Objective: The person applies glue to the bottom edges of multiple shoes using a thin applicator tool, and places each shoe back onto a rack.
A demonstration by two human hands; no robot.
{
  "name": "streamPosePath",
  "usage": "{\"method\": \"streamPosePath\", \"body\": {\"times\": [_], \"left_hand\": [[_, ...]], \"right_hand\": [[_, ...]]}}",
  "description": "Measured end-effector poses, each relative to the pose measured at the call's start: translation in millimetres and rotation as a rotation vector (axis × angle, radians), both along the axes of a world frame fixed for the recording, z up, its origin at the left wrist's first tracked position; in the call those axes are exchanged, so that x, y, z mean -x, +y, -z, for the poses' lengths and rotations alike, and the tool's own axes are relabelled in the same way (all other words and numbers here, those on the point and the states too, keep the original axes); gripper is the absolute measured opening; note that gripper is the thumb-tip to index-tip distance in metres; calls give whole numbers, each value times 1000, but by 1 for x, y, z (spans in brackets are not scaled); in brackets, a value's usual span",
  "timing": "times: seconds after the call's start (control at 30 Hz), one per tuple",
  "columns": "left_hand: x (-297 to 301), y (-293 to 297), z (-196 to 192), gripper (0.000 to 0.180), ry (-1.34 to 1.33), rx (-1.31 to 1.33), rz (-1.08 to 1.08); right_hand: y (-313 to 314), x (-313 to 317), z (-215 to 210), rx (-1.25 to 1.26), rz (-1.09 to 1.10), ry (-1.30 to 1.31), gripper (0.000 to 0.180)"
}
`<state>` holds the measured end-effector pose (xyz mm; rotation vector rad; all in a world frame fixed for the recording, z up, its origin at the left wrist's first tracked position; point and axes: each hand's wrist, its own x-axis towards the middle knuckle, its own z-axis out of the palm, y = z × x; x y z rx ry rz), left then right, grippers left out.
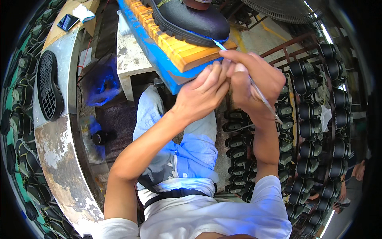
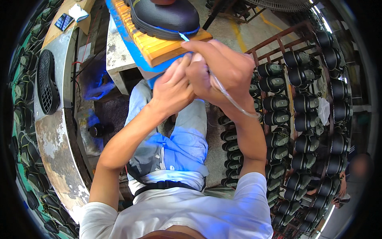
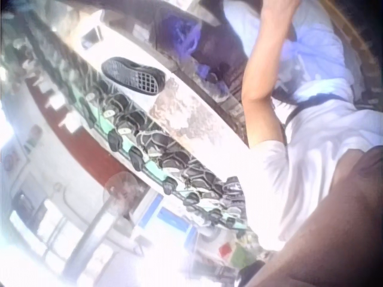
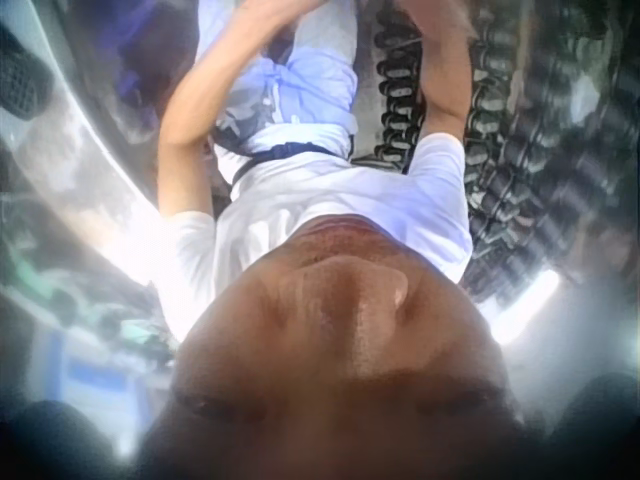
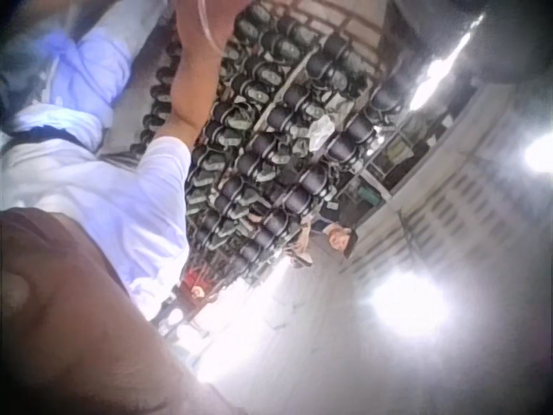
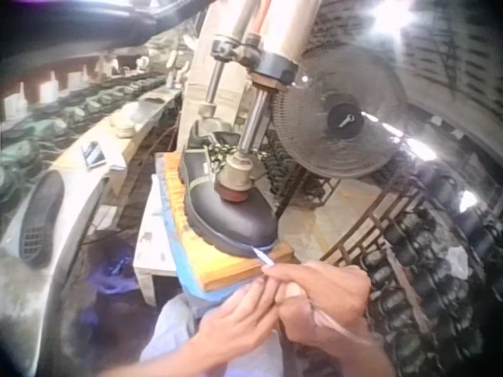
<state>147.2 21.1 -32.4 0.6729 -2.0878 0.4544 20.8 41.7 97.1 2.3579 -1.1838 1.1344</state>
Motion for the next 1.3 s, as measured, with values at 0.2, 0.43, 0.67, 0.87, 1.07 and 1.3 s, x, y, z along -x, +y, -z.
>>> {"method": "streamPosePath", "body": {"times": [0.2,0.43,0.67,0.87,1.07,1.3], "left_hand": [[-94,-11,-9,32,356,-80,154],[-178,-59,0,34,649,-102,17],[-211,-105,-25,67,505,-293,-324],[-202,-131,-19,82,499,-343,-325],[-283,-209,42,71,628,-525,-143],[-204,-119,-5,46,527,-356,136]], "right_hand": [[-5,-33,7,-248,-202,-292,20],[-83,-84,60,67,-320,-369,17],[-142,-77,77,197,-223,-198,23],[-124,-23,74,255,-9,-83,21],[-97,17,85,262,59,-68,17],[-46,-52,90,190,-95,-154,12]]}}
